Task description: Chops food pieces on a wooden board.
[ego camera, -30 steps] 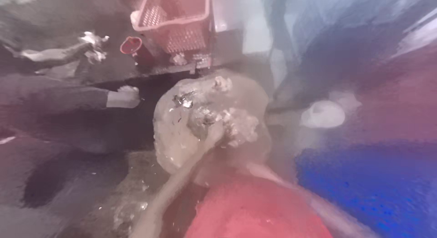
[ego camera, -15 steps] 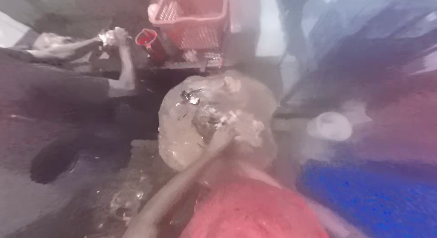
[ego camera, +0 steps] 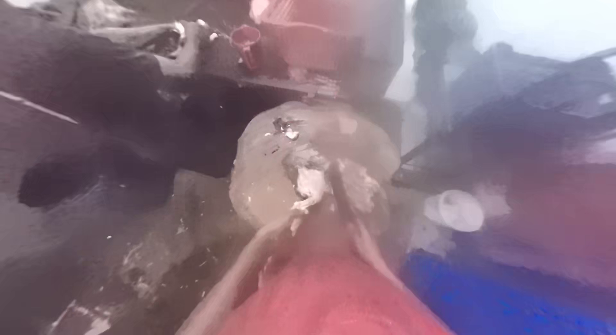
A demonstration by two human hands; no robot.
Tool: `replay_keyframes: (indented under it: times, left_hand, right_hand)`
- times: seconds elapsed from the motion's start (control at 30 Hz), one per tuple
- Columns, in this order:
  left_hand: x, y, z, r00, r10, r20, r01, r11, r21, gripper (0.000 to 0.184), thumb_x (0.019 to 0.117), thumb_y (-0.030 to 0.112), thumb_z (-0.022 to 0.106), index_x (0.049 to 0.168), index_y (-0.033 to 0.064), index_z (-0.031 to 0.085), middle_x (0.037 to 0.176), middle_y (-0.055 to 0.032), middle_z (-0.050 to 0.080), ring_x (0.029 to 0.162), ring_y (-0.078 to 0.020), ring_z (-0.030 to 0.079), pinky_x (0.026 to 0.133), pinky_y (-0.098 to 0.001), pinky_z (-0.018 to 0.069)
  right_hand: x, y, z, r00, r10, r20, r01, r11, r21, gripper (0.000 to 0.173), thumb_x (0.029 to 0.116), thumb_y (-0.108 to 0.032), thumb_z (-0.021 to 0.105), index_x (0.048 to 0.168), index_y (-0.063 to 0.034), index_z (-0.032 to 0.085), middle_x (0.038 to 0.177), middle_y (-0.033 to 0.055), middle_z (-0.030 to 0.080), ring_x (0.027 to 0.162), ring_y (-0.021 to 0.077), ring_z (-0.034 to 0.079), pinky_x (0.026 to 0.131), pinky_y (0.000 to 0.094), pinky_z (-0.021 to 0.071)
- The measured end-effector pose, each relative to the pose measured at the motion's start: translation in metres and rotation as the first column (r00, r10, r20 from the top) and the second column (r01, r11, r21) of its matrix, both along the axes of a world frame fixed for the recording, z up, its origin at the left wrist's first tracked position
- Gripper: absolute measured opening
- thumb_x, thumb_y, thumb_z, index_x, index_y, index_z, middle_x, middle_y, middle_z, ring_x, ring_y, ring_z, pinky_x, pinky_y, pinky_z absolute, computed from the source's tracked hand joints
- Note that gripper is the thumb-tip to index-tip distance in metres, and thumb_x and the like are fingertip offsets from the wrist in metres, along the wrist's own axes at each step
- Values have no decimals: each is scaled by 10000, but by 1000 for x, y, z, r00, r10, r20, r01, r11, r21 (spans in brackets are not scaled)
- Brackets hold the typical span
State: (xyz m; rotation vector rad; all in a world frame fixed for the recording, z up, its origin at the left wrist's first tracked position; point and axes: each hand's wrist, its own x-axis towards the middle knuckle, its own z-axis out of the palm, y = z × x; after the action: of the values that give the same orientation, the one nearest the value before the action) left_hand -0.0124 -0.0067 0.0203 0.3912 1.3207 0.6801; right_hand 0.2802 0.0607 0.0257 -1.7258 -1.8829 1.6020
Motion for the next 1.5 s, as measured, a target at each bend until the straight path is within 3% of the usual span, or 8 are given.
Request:
replay_keyframes:
  times: [0.17,0.27,0.43,0.53,0.67,0.8,0.97,1.5]
  left_hand:
    - [13,-18,-25,988,90,128,-89,996,-13,330,1102,373,375,1005,140,588,579,65,439,450,-58,438,433,-218,422]
    - [8,-21,-21,994,1,105,1,1000,-16,323,1100,384,376,1006,162,589,579,74,432,447,-46,431,427,-203,413]
    - [3,-25,-26,996,0,84,-2,1000,14,312,1098,366,387,1118,148,609,608,68,450,464,-51,431,437,-212,407]
    - [3,-32,-29,991,85,104,-84,996,-6,318,1105,351,399,1145,126,621,601,56,445,456,-62,424,431,-224,405]
    - [-2,-53,-35,975,114,193,-115,993,-8,357,1110,332,361,1149,91,621,582,52,446,449,-65,426,437,-228,408]
    - [26,-40,51,977,202,-67,-210,966,-148,326,1120,218,332,1006,90,609,528,67,371,400,-32,349,403,-172,355]
    - [8,-60,-34,957,170,235,-171,985,-15,327,1107,311,373,1153,99,617,573,62,436,432,-44,421,405,-204,401]
    - [2,-98,-5,982,160,98,-157,987,-46,300,1103,248,417,1203,79,643,594,54,460,445,-37,408,425,-195,386]
  right_hand:
    - [-31,9,91,895,92,-436,60,945,323,775,1029,-654,360,1323,32,566,902,11,652,755,38,609,716,258,566]
    - [-38,5,131,822,205,-531,78,884,461,792,1010,-652,415,1213,95,577,932,23,689,832,-15,635,783,207,564]
    - [-44,-14,64,952,298,73,-291,802,522,567,1013,-437,486,1206,61,678,1100,206,727,1036,245,707,952,391,552]
    - [-58,-3,25,918,368,145,-380,923,66,527,1116,-388,357,1432,-2,528,1263,223,658,1163,303,655,1045,475,495]
    - [-60,1,22,916,371,151,-380,925,31,510,1115,-393,357,1432,-35,533,1169,206,686,1068,306,681,992,494,522]
    - [-82,4,73,947,322,6,-317,929,189,485,1089,-405,388,1323,-22,572,928,120,660,800,216,649,774,431,562]
    - [-102,13,52,921,377,97,-388,906,168,498,1088,-414,399,1369,-36,559,1096,177,687,996,289,687,903,503,558]
    - [-34,-8,-12,934,351,63,-337,927,-167,515,1112,-425,349,1376,-39,564,1236,183,665,1119,270,662,1003,468,523]
